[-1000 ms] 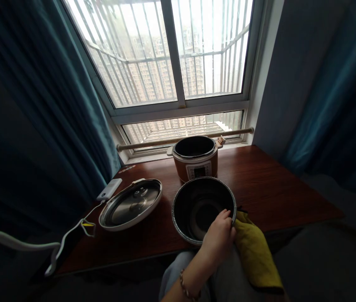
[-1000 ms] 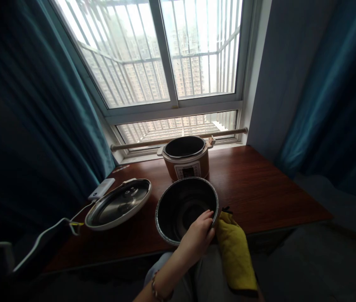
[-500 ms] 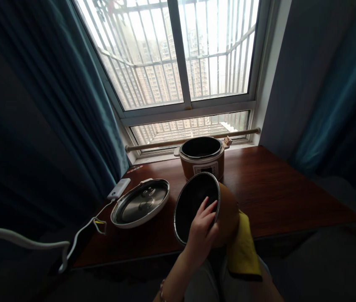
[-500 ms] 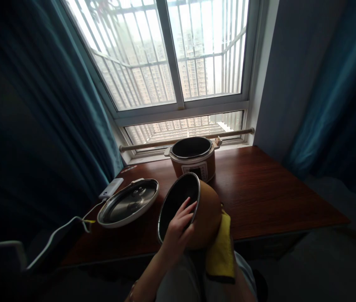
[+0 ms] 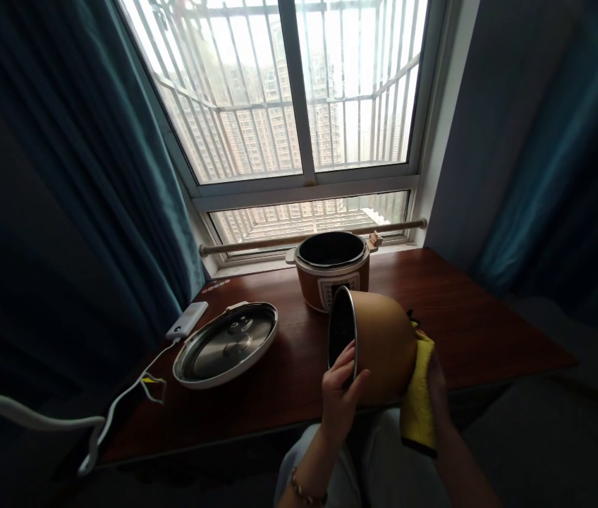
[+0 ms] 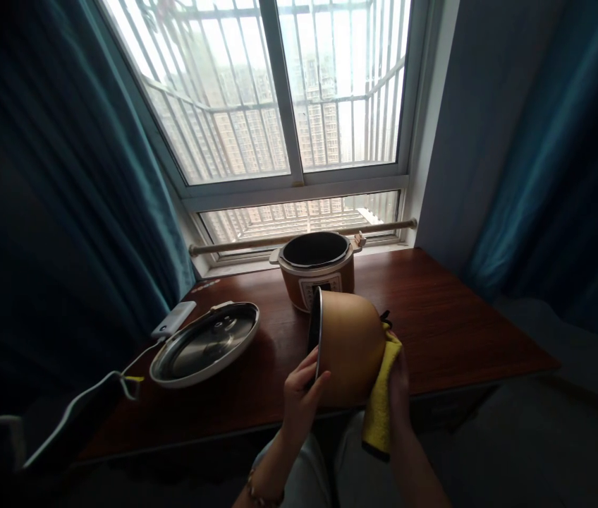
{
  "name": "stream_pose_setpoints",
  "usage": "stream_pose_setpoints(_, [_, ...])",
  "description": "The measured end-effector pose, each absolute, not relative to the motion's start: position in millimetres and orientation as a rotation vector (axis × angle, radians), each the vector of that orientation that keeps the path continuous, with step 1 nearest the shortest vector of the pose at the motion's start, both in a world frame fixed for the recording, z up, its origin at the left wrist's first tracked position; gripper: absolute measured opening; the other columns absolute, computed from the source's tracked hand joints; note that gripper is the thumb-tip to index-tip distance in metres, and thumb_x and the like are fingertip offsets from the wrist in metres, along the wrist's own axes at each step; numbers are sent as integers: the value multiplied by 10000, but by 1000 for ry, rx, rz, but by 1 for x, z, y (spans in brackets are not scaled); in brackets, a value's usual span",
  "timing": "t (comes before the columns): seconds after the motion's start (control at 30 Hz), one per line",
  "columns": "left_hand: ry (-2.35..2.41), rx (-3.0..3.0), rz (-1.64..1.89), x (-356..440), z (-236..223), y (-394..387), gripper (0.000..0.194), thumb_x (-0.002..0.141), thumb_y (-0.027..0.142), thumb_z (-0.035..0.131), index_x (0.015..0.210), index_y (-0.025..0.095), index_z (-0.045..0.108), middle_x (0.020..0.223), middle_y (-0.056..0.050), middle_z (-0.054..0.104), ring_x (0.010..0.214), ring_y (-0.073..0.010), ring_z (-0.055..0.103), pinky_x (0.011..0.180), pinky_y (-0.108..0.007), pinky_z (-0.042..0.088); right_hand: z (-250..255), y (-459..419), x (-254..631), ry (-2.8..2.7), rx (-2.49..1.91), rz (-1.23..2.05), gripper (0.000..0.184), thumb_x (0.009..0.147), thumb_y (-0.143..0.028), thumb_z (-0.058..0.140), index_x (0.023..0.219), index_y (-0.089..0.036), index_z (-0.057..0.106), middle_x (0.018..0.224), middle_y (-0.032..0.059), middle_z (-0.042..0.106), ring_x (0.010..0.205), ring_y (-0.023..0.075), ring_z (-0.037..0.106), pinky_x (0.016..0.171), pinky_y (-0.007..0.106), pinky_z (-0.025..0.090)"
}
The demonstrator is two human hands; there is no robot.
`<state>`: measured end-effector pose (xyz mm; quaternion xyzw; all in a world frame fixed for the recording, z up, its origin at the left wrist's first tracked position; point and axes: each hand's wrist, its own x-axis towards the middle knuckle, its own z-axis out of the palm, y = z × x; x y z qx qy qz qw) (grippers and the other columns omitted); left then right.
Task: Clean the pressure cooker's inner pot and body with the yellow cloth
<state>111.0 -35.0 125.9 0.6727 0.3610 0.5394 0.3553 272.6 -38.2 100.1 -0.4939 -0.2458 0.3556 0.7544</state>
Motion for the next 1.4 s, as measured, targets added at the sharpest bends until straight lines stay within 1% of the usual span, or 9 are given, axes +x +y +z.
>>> stream_pose_setpoints(0.23, [1046, 1704, 1553, 111, 101, -34, 280, 698, 276, 684, 968, 199, 694, 1136, -88, 629, 1022, -261, 599, 895, -374, 486, 107, -36, 271, -557, -1100, 820, 550, 750, -539, 488, 1197, -220, 508, 1205, 45, 562, 1043, 226, 539, 858, 348, 423])
stream_pose_setpoints(0.5, [1137, 1688, 1592, 107, 97, -39, 205, 765, 284, 609, 898, 164, 710, 1056, -97, 664, 950, -247, 626, 838, -345, 503, 106, -36, 264, -625, -1065, 855, 546, 786, -476, 488, 1269, -226, 443, 1242, 69, 533, 1076, 238, 522, 888, 376, 414])
stream_pose_setpoints(0.6, [1161, 1658, 1571, 107, 95, -43, 219, 807, 292, 552, 860, 151, 710, 993, -89, 680, 880, -222, 639, 779, -309, 513, 110, -37, 254, -739, -1148, 645, 455, 855, -395, 416, 1278, -227, 431, 1272, 74, 502, 1123, 228, 488, 959, 415, 355])
stream_pose_setpoints(0.7, [1176, 1615, 1582, 106, 92, -46, 237, 823, 294, 527, 900, 145, 695, 934, -81, 686, 845, -205, 635, 761, -293, 506, 116, -36, 244, -941, -1267, 270, 373, 893, -299, 349, 1233, -212, 476, 1278, 69, 489, 1185, 217, 427, 1023, 443, 277])
stream_pose_setpoints(0.77, [1158, 1596, 1589, 105, 92, -47, 245, 826, 293, 522, 940, 147, 681, 934, -79, 682, 849, -200, 629, 765, -288, 500, 121, -36, 237, -1118, -1306, 55, 359, 895, -240, 333, 1216, -205, 489, 1268, 64, 499, 1213, 218, 394, 1033, 454, 262])
stream_pose_setpoints(0.9, [1058, 1610, 1548, 105, 93, -48, 238, 836, 289, 502, 935, 167, 681, 968, -73, 669, 866, -193, 619, 777, -277, 487, 131, -37, 220, -1498, -1311, -164, 383, 881, -164, 352, 1243, -218, 466, 1256, 24, 525, 1261, 230, 324, 1019, 438, 294])
stream_pose_setpoints(1.1, [1033, 1558, 1575, 106, 96, -50, 245, 841, 298, 489, 933, 180, 684, 971, -74, 673, 890, -200, 616, 783, -276, 484, 150, -33, 201, -1809, -1317, -278, 367, 872, -160, 429, 1219, -255, 504, 1308, -39, 485, 1241, 232, 352, 994, 378, 345])
stream_pose_setpoints(1.23, [1064, 1584, 1547, 105, 98, -53, 255, 831, 317, 505, 905, 165, 695, 961, -87, 675, 875, -212, 622, 781, -299, 495, 163, -21, 212, -1791, -1378, -251, 357, 868, -156, 413, 1194, -242, 532, 1292, -16, 502, 1215, 235, 388, 1008, 409, 332])
stream_pose_setpoints(1.4, [1115, 1654, 1538, 104, 91, -62, 261, 836, 323, 502, 868, 159, 702, 963, -95, 671, 868, -207, 630, 761, -300, 516, 167, 1, 243, -1606, -1396, -107, 339, 861, -159, 372, 1133, -220, 566, 1217, 31, 558, 1157, 197, 454, 997, 394, 357])
